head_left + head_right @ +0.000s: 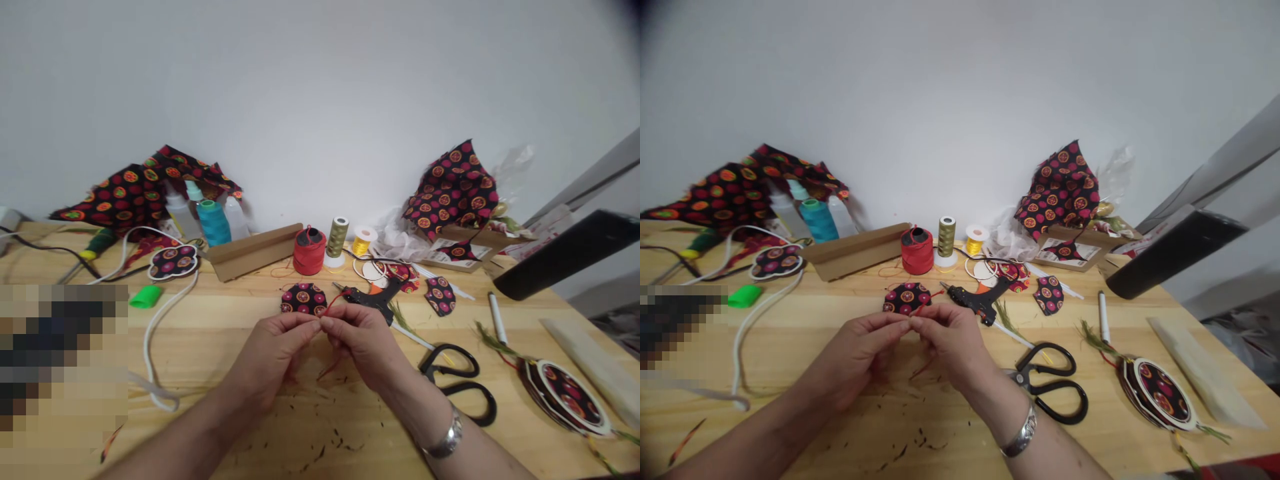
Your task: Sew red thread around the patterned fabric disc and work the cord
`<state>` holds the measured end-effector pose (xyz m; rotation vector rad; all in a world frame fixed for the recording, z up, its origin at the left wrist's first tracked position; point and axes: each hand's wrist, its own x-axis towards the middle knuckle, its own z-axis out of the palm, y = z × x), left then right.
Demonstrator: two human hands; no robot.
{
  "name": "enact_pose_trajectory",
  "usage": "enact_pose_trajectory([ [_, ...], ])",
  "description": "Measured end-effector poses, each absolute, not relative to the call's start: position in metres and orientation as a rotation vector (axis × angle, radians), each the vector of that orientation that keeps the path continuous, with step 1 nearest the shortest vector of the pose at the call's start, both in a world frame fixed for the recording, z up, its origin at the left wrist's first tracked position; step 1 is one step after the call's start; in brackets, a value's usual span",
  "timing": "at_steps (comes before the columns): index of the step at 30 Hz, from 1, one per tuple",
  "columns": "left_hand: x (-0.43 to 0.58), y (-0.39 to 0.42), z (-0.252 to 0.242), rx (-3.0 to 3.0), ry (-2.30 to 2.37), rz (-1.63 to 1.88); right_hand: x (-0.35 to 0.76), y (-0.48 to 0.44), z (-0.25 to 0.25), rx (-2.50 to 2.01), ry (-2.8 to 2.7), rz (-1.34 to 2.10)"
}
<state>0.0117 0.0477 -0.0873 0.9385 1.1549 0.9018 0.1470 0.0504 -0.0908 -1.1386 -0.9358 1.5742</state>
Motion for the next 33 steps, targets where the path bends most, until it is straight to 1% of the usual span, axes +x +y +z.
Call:
enact_pose_trajectory([
  [14, 0.01, 0.045, -0.09, 0.994, 1.136, 0.858, 0.15, 0.054, -0.092, -1.299, -1.125, 1.389],
  [22, 0.009, 0.046, -0.081, 1.055, 1.231, 0.831, 0.157, 0.057, -0.087, -1.395, -1.304, 1.178],
  [29, 0.006, 0.052, -0.082, 1.405, 1.384, 0.952, 0.161, 0.057, -0.091, -1.415, -1.465, 0.954],
  [33, 0.005, 0.052, -0.082, 1.362, 1.316, 0.914, 0.16, 0.056, -0.091, -1.463, -1.517, 0.848],
])
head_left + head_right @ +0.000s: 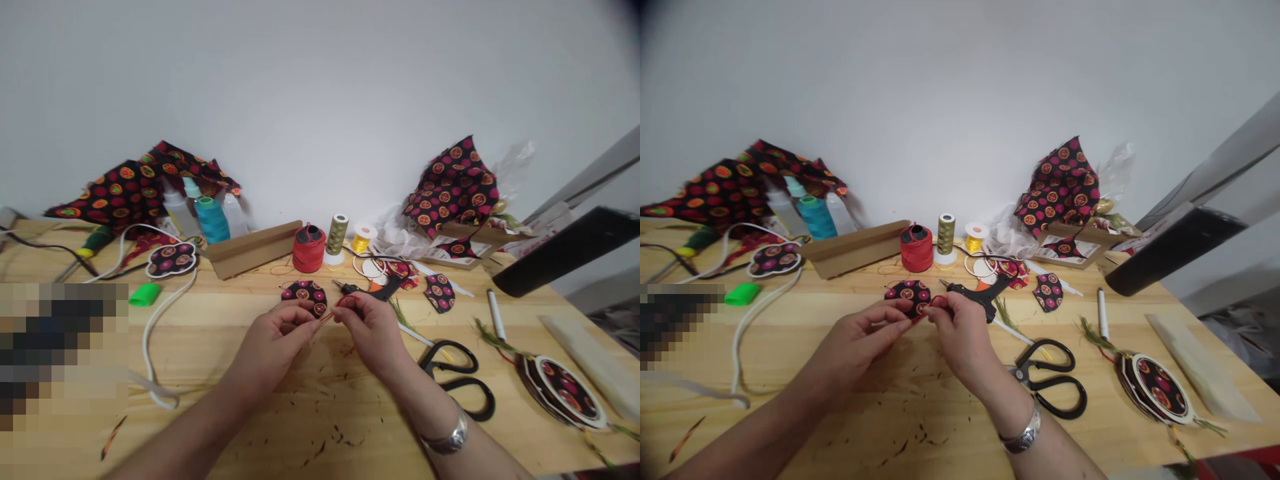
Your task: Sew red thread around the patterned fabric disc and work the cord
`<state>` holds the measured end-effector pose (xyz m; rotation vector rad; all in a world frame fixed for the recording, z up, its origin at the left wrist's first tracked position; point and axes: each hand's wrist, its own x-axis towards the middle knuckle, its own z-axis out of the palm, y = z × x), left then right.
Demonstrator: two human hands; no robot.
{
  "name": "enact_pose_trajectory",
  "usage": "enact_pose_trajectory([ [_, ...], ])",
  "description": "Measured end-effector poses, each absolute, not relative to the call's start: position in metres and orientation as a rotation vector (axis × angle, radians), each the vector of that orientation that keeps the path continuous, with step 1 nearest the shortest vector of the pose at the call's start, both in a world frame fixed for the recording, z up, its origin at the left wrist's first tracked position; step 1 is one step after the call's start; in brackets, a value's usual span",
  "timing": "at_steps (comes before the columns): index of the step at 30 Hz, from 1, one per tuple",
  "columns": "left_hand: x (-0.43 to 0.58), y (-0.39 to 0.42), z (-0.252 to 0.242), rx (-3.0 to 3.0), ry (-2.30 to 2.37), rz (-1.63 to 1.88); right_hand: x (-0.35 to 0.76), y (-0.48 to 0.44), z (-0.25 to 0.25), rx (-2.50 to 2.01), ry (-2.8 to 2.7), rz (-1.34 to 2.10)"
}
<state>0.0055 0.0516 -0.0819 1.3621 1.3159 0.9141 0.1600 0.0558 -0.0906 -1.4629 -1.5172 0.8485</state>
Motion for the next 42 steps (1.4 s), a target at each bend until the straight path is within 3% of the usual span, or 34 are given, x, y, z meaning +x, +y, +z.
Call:
enact_pose_trajectory([
  [6, 0.009, 0.046, -0.08, 1.162, 1.21, 0.848, 0.16, 0.056, -0.09, -1.473, -1.505, 0.825],
  [27, 0.003, 0.052, -0.087, 1.475, 1.354, 0.922, 0.161, 0.055, -0.089, -1.493, -1.536, 0.74],
  [42, 0.011, 0.042, -0.085, 1.642, 1.183, 0.741, 0.157, 0.055, -0.086, -1.333, -1.252, 1.216],
])
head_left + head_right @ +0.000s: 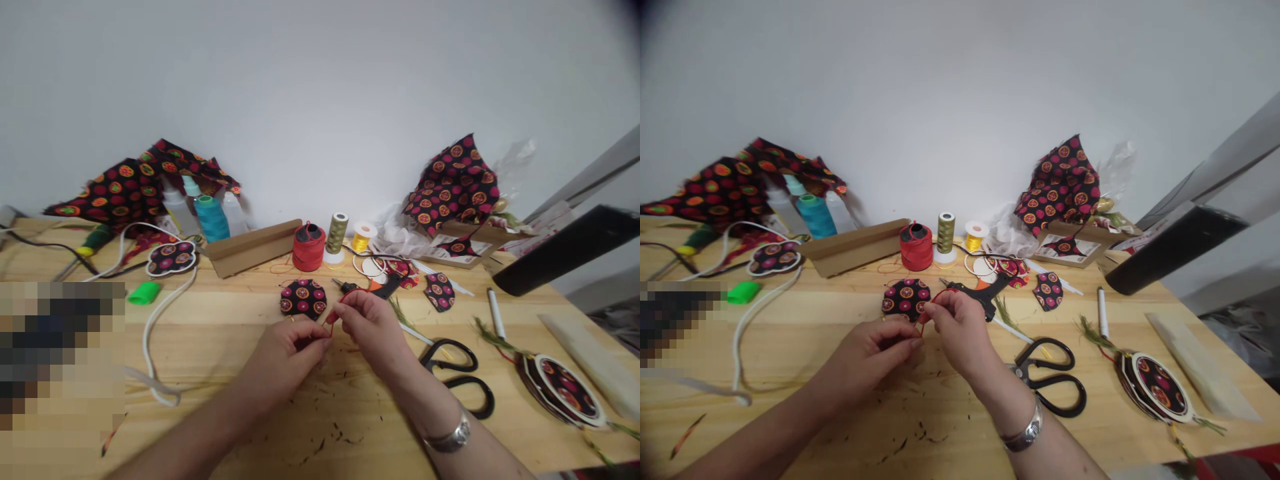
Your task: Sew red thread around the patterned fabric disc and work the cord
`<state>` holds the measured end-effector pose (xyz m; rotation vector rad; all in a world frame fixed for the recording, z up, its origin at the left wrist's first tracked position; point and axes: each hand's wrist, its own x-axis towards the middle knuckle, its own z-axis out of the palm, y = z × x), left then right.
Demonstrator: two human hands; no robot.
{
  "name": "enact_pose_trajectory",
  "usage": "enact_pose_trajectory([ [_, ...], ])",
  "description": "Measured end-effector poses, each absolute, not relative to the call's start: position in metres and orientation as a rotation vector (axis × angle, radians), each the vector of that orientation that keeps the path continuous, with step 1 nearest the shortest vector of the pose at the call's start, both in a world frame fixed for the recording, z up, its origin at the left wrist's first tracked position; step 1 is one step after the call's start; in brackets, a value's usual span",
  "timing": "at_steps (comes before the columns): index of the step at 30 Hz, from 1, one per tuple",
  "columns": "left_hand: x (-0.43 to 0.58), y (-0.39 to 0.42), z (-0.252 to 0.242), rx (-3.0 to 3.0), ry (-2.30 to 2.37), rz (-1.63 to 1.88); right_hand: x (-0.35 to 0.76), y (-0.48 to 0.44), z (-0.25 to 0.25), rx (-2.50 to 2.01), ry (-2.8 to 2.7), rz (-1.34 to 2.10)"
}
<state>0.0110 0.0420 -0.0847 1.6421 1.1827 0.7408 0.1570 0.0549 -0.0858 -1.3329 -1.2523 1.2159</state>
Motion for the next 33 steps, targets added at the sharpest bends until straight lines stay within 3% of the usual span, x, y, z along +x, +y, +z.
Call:
enact_pose_trajectory([
  [12, 0.008, 0.042, -0.09, 1.842, 1.187, 0.794, 0.153, 0.051, -0.079, -1.268, -1.065, 1.368],
  [22, 0.005, 0.041, -0.08, 1.634, 1.375, 1.466, 0.154, 0.051, -0.082, -1.304, -1.228, 1.294],
  [28, 0.01, 0.041, -0.085, 1.399, 1.138, 1.011, 0.152, 0.05, -0.078, -1.309, -1.334, 1.275],
  [33, 0.009, 0.041, -0.084, 1.417, 1.18, 0.91, 0.152, 0.05, -0.081, -1.288, -1.414, 1.199],
])
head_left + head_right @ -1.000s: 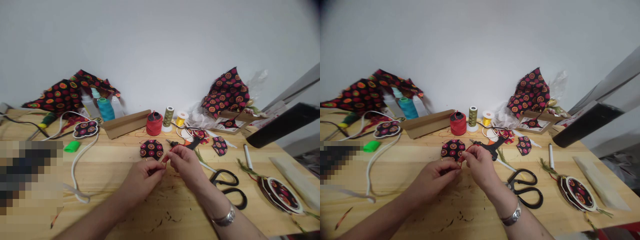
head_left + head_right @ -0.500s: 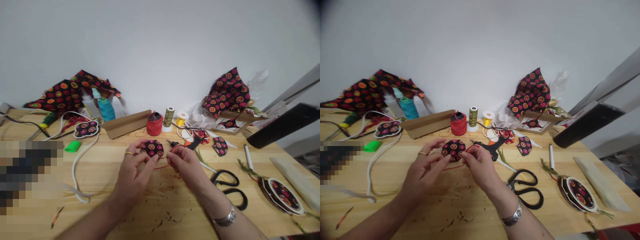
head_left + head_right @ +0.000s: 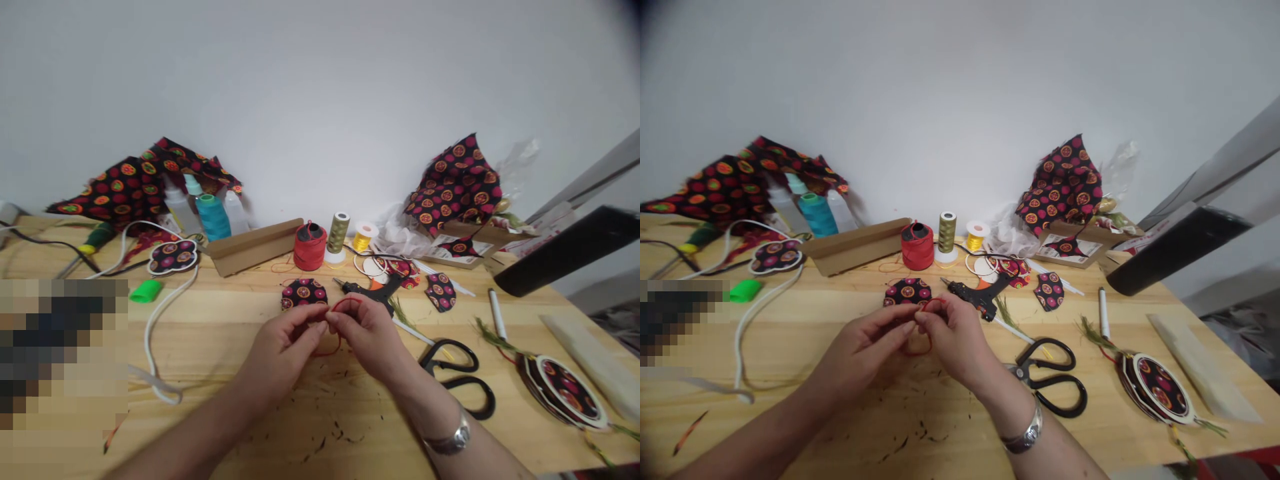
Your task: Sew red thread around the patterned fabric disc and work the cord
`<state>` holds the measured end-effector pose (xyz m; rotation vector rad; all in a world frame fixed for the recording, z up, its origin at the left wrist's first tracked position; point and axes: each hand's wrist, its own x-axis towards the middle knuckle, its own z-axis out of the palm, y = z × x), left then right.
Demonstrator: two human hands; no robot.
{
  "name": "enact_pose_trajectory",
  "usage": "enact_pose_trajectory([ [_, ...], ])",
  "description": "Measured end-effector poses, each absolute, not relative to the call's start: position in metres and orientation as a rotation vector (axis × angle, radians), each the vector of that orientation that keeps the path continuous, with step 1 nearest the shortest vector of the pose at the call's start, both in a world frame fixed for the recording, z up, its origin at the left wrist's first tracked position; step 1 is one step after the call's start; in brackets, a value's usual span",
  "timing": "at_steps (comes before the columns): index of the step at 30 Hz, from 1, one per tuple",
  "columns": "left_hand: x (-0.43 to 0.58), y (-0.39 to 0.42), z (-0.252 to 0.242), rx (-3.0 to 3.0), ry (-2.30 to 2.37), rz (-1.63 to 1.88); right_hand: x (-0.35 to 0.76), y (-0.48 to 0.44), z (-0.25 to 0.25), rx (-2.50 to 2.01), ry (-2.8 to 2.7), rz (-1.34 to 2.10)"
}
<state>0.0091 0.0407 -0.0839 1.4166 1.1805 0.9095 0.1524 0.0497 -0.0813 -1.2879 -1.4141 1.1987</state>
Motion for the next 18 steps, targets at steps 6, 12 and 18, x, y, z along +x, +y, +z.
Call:
enact_pose_trajectory([
  [6, 0.008, 0.0454, -0.0823, 1.359, 1.243, 0.915, 0.1539, 0.0492, -0.0889, -1.272, -1.477, 1.132],
  [12, 0.0076, 0.0466, -0.0842, 1.32, 1.243, 0.9, 0.1538, 0.0493, -0.091, -1.254, -1.483, 1.148],
  [18, 0.0064, 0.0445, -0.0854, 1.268, 1.2, 0.898, 0.1544, 0.0502, -0.091, -1.268, -1.492, 1.149],
])
